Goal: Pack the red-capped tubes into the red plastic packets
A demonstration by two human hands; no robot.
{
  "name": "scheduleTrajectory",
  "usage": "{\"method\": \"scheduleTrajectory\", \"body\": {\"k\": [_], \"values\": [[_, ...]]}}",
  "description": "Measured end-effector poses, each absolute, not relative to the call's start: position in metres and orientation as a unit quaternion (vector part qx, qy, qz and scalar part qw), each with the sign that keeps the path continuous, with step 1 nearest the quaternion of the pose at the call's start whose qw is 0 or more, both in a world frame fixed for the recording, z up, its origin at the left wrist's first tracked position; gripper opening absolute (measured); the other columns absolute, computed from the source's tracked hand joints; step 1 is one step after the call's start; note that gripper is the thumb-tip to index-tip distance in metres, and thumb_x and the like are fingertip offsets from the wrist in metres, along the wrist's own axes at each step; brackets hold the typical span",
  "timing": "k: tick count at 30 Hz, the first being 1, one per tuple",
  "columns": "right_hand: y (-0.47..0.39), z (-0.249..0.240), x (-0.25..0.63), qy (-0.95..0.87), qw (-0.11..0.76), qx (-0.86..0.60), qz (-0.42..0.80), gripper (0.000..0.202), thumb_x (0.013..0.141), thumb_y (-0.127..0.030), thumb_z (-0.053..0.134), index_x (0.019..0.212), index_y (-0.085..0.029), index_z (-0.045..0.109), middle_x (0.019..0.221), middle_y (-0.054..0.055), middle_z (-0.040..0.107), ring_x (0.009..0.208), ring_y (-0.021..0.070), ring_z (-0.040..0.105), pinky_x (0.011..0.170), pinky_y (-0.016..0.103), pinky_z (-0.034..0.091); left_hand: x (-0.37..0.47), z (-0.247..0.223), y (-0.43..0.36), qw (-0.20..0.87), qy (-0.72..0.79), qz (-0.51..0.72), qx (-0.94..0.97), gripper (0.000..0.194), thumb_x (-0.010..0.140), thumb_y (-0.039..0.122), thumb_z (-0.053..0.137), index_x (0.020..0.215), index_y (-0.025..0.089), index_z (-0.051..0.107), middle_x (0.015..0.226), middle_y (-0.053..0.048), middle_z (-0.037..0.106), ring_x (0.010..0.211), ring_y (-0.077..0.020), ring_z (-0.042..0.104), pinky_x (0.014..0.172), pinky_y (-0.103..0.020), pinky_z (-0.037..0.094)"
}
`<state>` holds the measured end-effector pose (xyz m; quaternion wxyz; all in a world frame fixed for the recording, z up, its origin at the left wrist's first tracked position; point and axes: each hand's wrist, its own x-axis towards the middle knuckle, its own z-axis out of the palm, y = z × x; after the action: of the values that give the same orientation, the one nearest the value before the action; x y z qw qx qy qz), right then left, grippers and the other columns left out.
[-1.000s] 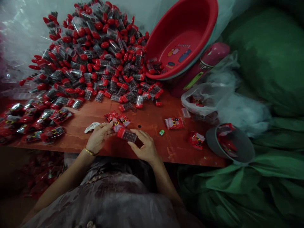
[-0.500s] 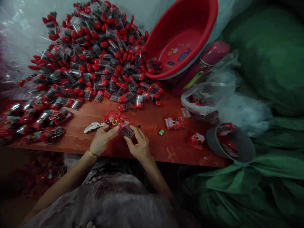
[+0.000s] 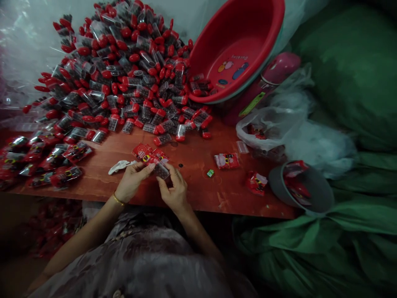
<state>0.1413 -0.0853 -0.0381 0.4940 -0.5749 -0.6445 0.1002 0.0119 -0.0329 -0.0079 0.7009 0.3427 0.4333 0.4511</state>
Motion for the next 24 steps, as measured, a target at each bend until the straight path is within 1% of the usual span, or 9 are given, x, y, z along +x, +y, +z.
{"method": "scheduleTrajectory", "body": {"k": [3, 5, 8, 11, 13, 15, 17, 19, 24], "values": [[-0.085, -0.038, 0.135, -0.646, 0.501, -0.568, 0.095, 0.036, 0.085, -0.023, 0.057, 0.121, -0.021, 0.051, 0.106, 0.009, 0.067, 0.096, 0.0207, 0.065, 0.083, 0.033, 0.054, 0.018, -0.006, -0.031, 0.679, 0.441, 0.507, 0.295, 0.030, 0.057, 0.038, 0.080, 0.073, 0.014, 0.072, 0.071, -0.003, 0.071, 0.064, -0.0114, 0.061, 0.071, -0.025, 0.049], [-0.086, -0.039, 0.132, -0.656, 0.504, -0.556, 0.083, 0.037, 0.084, -0.022, 0.058, 0.120, -0.019, 0.052, 0.103, 0.010, 0.067, 0.095, 0.0205, 0.065, 0.083, 0.033, 0.055, 0.022, -0.005, -0.030, 0.683, 0.433, 0.521, 0.273, 0.031, 0.057, 0.038, 0.080, 0.073, 0.014, 0.071, 0.071, -0.003, 0.071, 0.065, -0.0123, 0.062, 0.072, -0.027, 0.048], [-0.088, -0.042, 0.127, -0.660, 0.510, -0.546, 0.073, 0.037, 0.084, -0.023, 0.058, 0.120, -0.016, 0.053, 0.104, 0.012, 0.068, 0.096, 0.0208, 0.066, 0.083, 0.033, 0.055, 0.027, -0.003, -0.033, 0.711, 0.412, 0.494, 0.282, 0.029, 0.056, 0.034, 0.081, 0.076, 0.013, 0.072, 0.074, -0.004, 0.071, 0.070, -0.0147, 0.063, 0.075, -0.029, 0.048], [-0.090, -0.046, 0.122, -0.645, 0.519, -0.554, 0.084, 0.038, 0.084, -0.027, 0.060, 0.120, -0.016, 0.054, 0.103, 0.012, 0.069, 0.092, 0.0209, 0.068, 0.079, 0.031, 0.056, 0.029, -0.003, -0.038, 0.716, 0.419, 0.472, 0.297, 0.027, 0.052, 0.030, 0.083, 0.072, 0.014, 0.072, 0.071, -0.003, 0.070, 0.067, -0.0135, 0.062, 0.071, -0.026, 0.047], [-0.091, -0.046, 0.121, -0.631, 0.521, -0.566, 0.097, 0.038, 0.084, -0.028, 0.061, 0.119, -0.015, 0.055, 0.102, 0.012, 0.070, 0.090, 0.0206, 0.069, 0.078, 0.031, 0.057, 0.029, -0.003, -0.040, 0.716, 0.423, 0.465, 0.303, 0.029, 0.051, 0.030, 0.083, 0.073, 0.014, 0.072, 0.071, -0.002, 0.070, 0.067, -0.0127, 0.061, 0.069, -0.025, 0.046], [-0.090, -0.043, 0.123, -0.623, 0.521, -0.574, 0.102, 0.037, 0.084, -0.028, 0.060, 0.118, -0.016, 0.056, 0.103, 0.012, 0.070, 0.091, 0.0202, 0.068, 0.080, 0.031, 0.057, 0.028, -0.003, -0.040, 0.719, 0.415, 0.466, 0.305, 0.030, 0.055, 0.033, 0.082, 0.075, 0.013, 0.072, 0.071, -0.002, 0.069, 0.066, -0.0120, 0.060, 0.068, -0.024, 0.046], [-0.088, -0.039, 0.126, -0.626, 0.518, -0.575, 0.092, 0.036, 0.083, -0.027, 0.060, 0.118, -0.017, 0.056, 0.103, 0.010, 0.070, 0.092, 0.0197, 0.068, 0.081, 0.031, 0.056, 0.026, -0.004, -0.038, 0.717, 0.405, 0.489, 0.288, 0.029, 0.060, 0.040, 0.078, 0.070, 0.014, 0.070, 0.066, -0.001, 0.067, 0.063, -0.0108, 0.059, 0.067, -0.024, 0.046], [-0.087, -0.036, 0.129, -0.638, 0.511, -0.572, 0.073, 0.036, 0.083, -0.026, 0.061, 0.117, -0.017, 0.055, 0.102, 0.010, 0.070, 0.091, 0.0196, 0.068, 0.081, 0.031, 0.056, 0.024, -0.005, -0.035, 0.711, 0.402, 0.511, 0.267, 0.031, 0.062, 0.044, 0.076, 0.066, 0.014, 0.068, 0.062, 0.000, 0.065, 0.060, -0.0099, 0.057, 0.066, -0.023, 0.047], [-0.084, -0.034, 0.123, -0.654, 0.498, -0.569, 0.020, 0.039, 0.084, -0.023, 0.060, 0.121, -0.016, 0.053, 0.103, 0.012, 0.069, 0.093, 0.0209, 0.067, 0.083, 0.032, 0.055, 0.025, -0.011, -0.037, 0.706, 0.416, 0.501, 0.279, 0.030, 0.059, 0.038, 0.079, 0.073, 0.013, 0.071, 0.070, -0.002, 0.070, 0.062, -0.0095, 0.058, 0.067, -0.022, 0.048]]}}
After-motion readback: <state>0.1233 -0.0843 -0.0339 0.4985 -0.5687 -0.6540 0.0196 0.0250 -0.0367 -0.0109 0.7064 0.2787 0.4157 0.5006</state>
